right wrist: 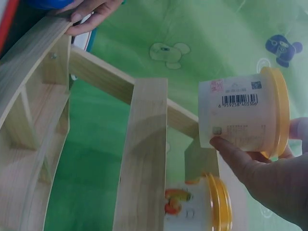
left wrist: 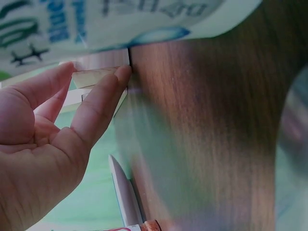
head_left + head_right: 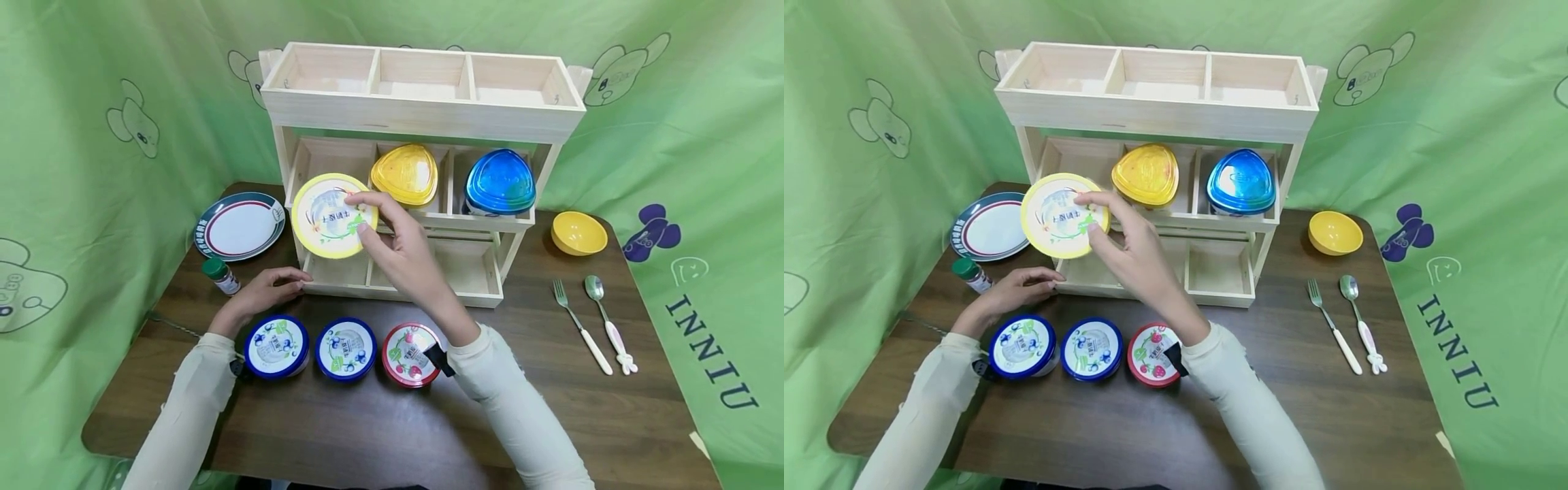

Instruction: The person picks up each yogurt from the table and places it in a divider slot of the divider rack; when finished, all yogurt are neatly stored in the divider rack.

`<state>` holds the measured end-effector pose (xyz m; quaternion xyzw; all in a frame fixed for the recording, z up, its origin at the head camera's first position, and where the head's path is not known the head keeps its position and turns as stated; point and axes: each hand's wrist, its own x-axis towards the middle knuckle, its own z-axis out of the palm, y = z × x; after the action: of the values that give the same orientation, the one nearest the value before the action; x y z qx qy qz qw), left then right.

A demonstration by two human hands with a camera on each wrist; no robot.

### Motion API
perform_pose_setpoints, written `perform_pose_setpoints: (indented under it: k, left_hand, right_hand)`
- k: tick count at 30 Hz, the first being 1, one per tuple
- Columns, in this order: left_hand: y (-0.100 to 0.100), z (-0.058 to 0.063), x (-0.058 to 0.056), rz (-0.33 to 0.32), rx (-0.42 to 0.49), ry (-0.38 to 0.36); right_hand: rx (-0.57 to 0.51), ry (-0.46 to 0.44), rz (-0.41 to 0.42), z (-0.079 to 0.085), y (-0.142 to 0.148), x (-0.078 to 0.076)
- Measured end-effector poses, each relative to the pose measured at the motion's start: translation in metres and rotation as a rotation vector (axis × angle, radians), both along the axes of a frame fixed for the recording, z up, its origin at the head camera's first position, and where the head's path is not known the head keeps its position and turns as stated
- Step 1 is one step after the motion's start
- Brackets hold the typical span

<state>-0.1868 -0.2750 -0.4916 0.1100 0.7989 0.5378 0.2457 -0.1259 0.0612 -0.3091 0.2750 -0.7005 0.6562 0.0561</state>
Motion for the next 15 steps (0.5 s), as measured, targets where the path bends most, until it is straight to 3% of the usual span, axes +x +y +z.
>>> perform_pose_setpoints:
  k: [4, 6, 11, 12, 15]
  left_hand:
    - [-0.004, -0.009, -0.003, -0.017, 0.025, 0.001]
    - [-0.004, -0.006, -0.001, -0.031, 0.045, 0.01]
    - [0.005, 0.017, 0.01, -0.044, 0.048, 0.018]
    - [0.004, 0.014, 0.008, -0.054, 0.068, 0.025]
    - [0.005, 0.018, 0.011, -0.064, 0.075, 0.045]
  right_hand:
    - [-0.035, -0.013, -0.002, 0.003, -0.01, -0.007]
    - [-0.045, -0.012, -0.01, 0.004, -0.013, -0.01]
    - [-0.088, -0.002, -0.043, 0.004, -0.019, -0.017]
    - [-0.099, -0.002, -0.05, 0.004, -0.02, -0.019]
    - [-0.129, -0.005, -0.066, 0.005, -0.025, -0.026]
